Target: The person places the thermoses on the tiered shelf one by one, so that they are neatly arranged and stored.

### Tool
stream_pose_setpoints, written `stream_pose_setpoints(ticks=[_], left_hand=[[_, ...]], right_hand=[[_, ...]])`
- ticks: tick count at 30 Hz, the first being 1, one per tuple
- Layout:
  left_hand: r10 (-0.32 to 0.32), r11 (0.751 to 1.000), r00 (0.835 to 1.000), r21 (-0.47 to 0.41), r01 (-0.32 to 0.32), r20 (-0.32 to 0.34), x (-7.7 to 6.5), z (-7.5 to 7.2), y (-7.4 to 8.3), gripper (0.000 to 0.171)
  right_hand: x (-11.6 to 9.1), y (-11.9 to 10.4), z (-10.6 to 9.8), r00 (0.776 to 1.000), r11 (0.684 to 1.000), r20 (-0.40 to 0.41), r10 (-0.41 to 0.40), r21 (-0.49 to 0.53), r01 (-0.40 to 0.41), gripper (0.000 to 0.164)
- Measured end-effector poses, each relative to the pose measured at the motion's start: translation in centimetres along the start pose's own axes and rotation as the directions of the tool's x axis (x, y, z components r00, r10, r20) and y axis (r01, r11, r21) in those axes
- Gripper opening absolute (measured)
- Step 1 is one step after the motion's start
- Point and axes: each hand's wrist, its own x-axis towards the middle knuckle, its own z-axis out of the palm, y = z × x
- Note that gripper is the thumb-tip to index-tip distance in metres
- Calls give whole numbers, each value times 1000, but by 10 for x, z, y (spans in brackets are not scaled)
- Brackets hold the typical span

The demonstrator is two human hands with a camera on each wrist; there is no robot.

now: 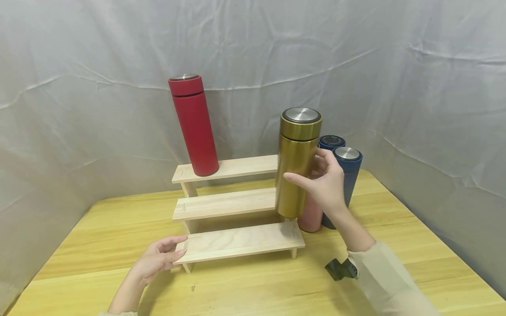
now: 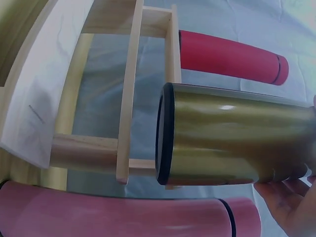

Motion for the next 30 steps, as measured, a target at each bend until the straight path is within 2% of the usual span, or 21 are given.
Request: stream_pose_setpoints(ticks=[5,9,11,14,17,19,23,28,30], left_hand=[[-6,1000,1000,1,6,-1,-1,1,1,49],[23,1000,1000,5,-23,11,-1,-2,-2,49],[58,998,997,-9,-57,41,0,-4,-4,47],[68,998,997,-20,-67,41,1,-4,-6,47],[47,999,998,-13,-46,32,1,-3,-5,48],[18,1000,1000,1,-18,7,0,-2,-3,50],[-3,1000,1000,9,3,-5,-1,1,1,48],[-4,1000,1000,13,4,-8,1,1,0,48],[-6,1000,1000,3,6,-5,1,0,0,48]], right_hand=[[7,-2,11,999,999,-14,-33,-6,33,55],[13,-4,20,998,998,-24,-56,3,56,56],[16,-6,24,998,998,-20,-66,20,66,56],[21,-6,29,997,996,-20,-81,29,82,58],[26,-3,35,994,994,-32,-103,35,104,61],[35,12,40,991,987,-52,-121,100,126,64],[47,19,49,985,967,-75,-157,191,169,66],[50,-4,59,985,979,-65,-160,119,167,64],[54,-6,63,987,980,-62,-146,127,153,64]])
